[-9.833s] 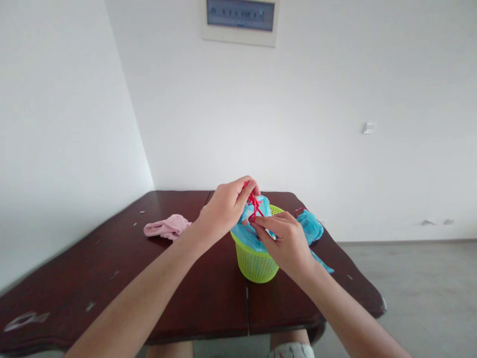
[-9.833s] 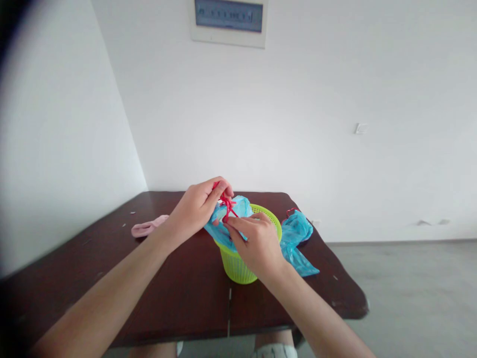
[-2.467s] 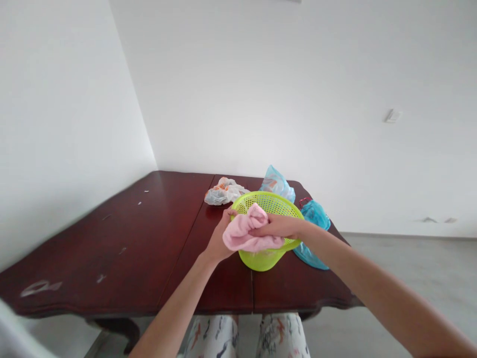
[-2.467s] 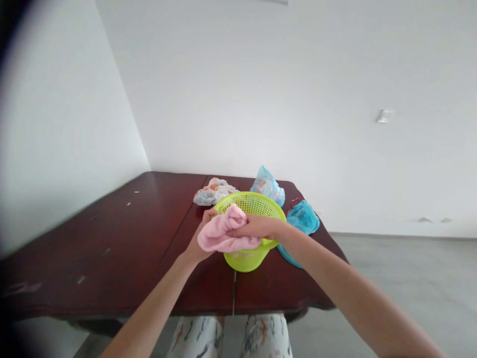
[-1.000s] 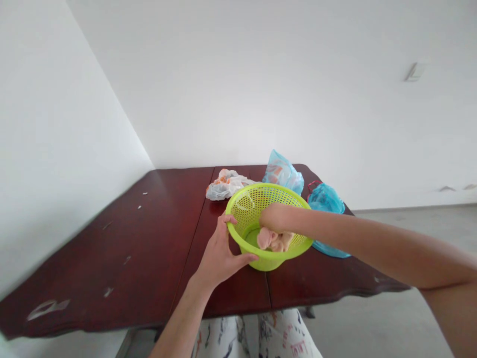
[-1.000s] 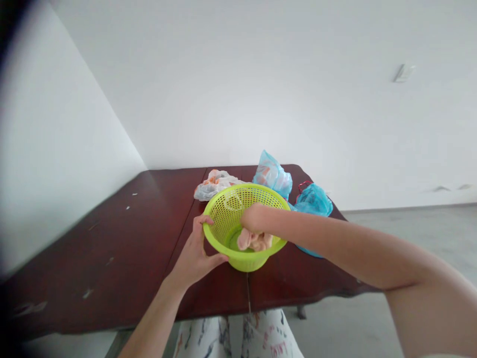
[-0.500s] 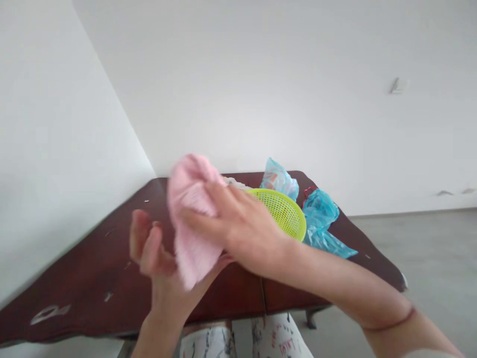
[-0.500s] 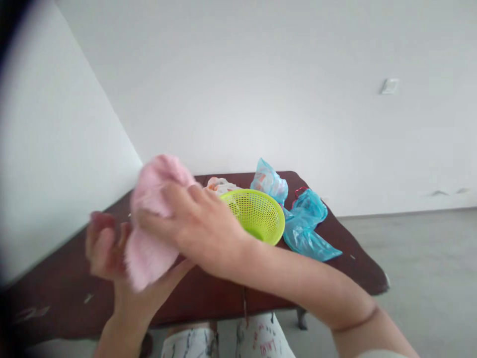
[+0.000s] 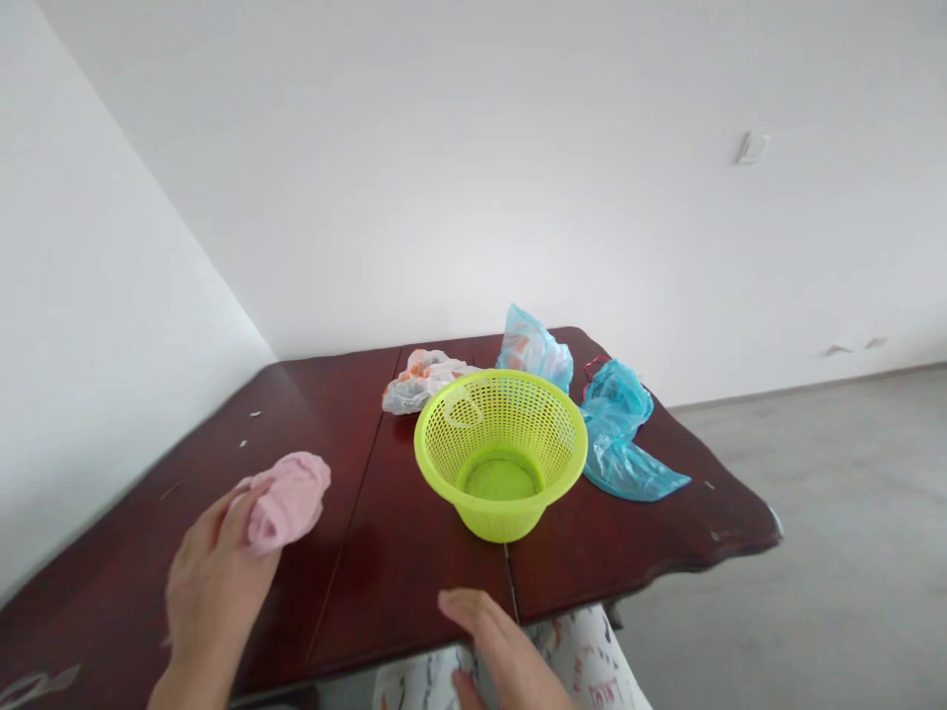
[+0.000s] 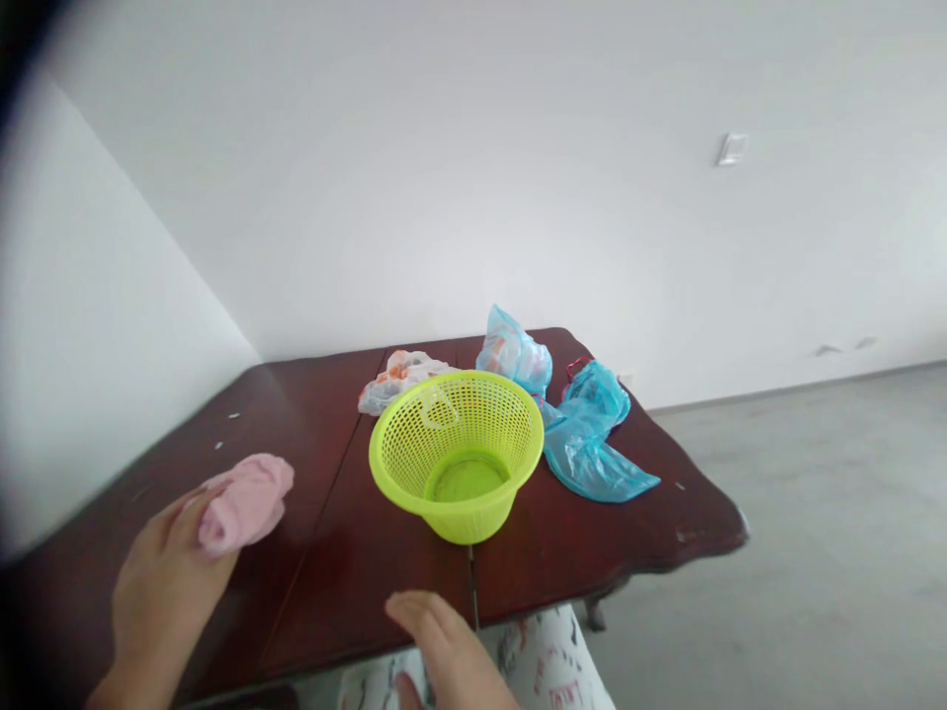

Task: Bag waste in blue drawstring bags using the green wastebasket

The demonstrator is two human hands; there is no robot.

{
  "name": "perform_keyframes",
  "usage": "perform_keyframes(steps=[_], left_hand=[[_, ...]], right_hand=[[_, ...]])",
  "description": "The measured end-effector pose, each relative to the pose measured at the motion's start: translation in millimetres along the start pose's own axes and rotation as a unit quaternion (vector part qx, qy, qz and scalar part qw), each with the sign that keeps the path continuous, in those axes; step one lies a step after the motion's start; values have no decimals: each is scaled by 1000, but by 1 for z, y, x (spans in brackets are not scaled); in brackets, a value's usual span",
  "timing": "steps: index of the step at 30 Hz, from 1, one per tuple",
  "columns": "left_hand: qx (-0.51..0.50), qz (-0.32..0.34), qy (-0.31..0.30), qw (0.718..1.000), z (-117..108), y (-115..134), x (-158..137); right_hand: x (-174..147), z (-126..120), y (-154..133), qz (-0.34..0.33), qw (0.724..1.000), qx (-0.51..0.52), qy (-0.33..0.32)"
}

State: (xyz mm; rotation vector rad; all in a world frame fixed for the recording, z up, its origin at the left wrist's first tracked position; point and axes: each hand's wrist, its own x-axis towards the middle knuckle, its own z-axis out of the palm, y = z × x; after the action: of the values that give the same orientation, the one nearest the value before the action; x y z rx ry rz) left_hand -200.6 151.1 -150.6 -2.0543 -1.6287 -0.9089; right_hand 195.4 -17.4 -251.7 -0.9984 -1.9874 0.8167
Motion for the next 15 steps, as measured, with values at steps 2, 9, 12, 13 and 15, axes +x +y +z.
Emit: perform_keyframes(steps=[2, 9, 12, 13, 15], left_hand=[[33, -9, 10, 999, 19, -3, 17], [-80, -33, -184, 979, 92, -40, 11], [-144, -52, -173, 973, 101, -50, -7], [-158, -47, -163, 973, 101, -51, -10], [-164, -36, -144, 975, 98, -50, -11]], right_hand=[[-46, -8, 29, 26, 996, -35, 78], [-115, -107, 33, 7, 935, -202, 293], [-110, -143, 29, 49, 892, -250, 374], [-105, -154, 29, 59, 879, -264, 392], [-89, -175, 35, 70, 867, -289, 400]])
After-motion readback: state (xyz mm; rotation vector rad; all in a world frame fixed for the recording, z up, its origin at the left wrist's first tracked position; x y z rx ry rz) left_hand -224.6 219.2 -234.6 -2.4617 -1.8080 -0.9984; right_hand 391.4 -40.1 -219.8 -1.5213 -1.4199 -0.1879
